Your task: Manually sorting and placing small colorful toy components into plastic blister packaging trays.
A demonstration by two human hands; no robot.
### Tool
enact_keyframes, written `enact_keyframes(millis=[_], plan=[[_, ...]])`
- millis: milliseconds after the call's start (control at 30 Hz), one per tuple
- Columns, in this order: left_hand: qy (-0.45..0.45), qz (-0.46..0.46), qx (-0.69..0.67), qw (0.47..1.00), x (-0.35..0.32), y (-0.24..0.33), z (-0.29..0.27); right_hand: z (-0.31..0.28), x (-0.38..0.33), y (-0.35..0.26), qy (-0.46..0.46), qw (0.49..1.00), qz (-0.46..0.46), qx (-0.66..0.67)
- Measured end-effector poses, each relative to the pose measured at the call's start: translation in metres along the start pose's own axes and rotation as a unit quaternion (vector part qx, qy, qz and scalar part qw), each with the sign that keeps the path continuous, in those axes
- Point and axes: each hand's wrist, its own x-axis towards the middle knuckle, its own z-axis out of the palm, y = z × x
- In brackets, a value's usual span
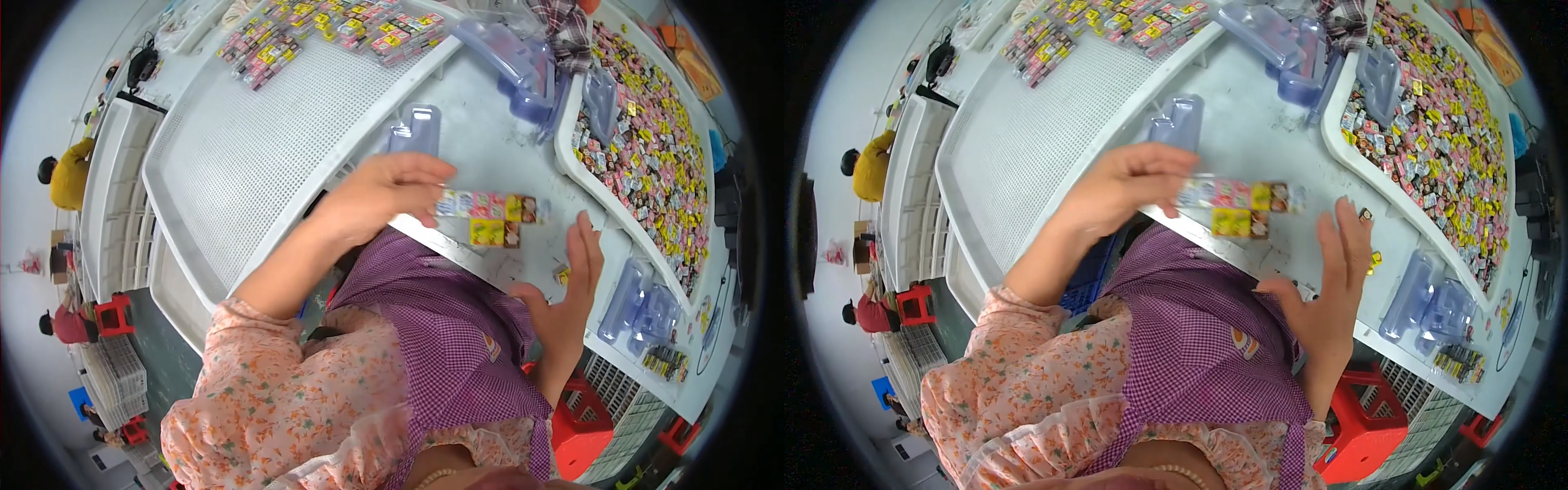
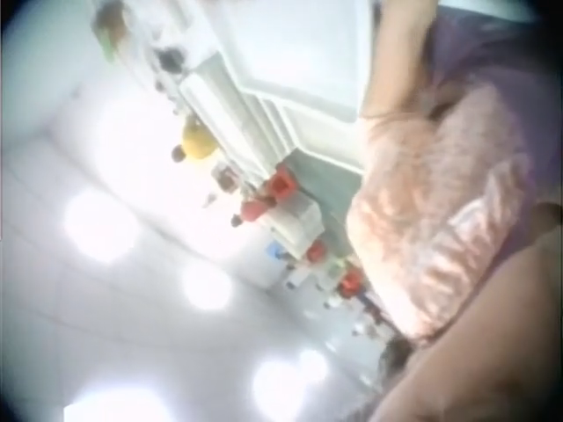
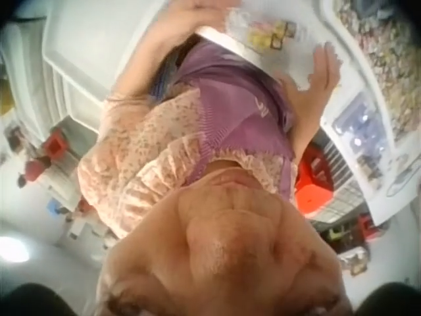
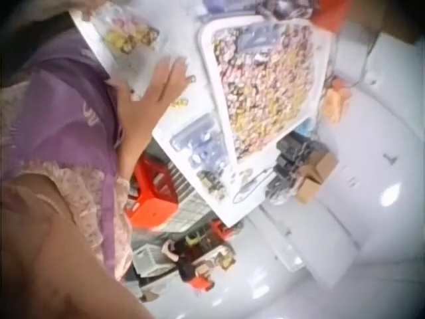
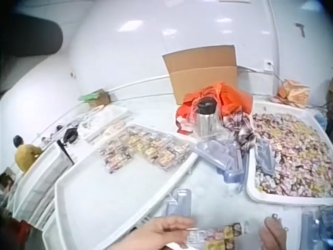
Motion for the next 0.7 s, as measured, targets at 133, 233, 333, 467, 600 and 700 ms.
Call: enact_keyframes(millis=[133, 233, 333, 467, 600, 700], plan=[[0.122, 0.061, -0.019, 0.99, -0.032, 0.032, -0.044, 0.004, 0.0, -0.001, 0.029, 0.999, 0.023, 0.036], [0.201, 0.098, 0.022, 0.974, -0.031, 0.05, -0.091, 0.009, -0.007, 0.006, 0.034, 0.997, 0.056, 0.041], [0.253, 0.116, 0.067, 0.958, -0.026, 0.057, -0.14, -0.001, -0.023, 0.008, -0.002, 0.998, 0.057, 0.015], [0.229, 0.093, 0.131, 0.96, -0.022, 0.033, -0.242, 0.006, -0.024, 0.006, 0.007, 0.996, 0.078, 0.041], [0.237, 0.031, 0.091, 0.967, -0.027, 0.016, -0.268, -0.015, -0.048, 0.006, 0.099, 0.991, 0.078, 0.037], [0.26, 0.019, 0.097, 0.96, -0.026, 0.01, -0.293, -0.029, -0.069, 0.005, 0.173, 0.98, 0.097, 0.024]])
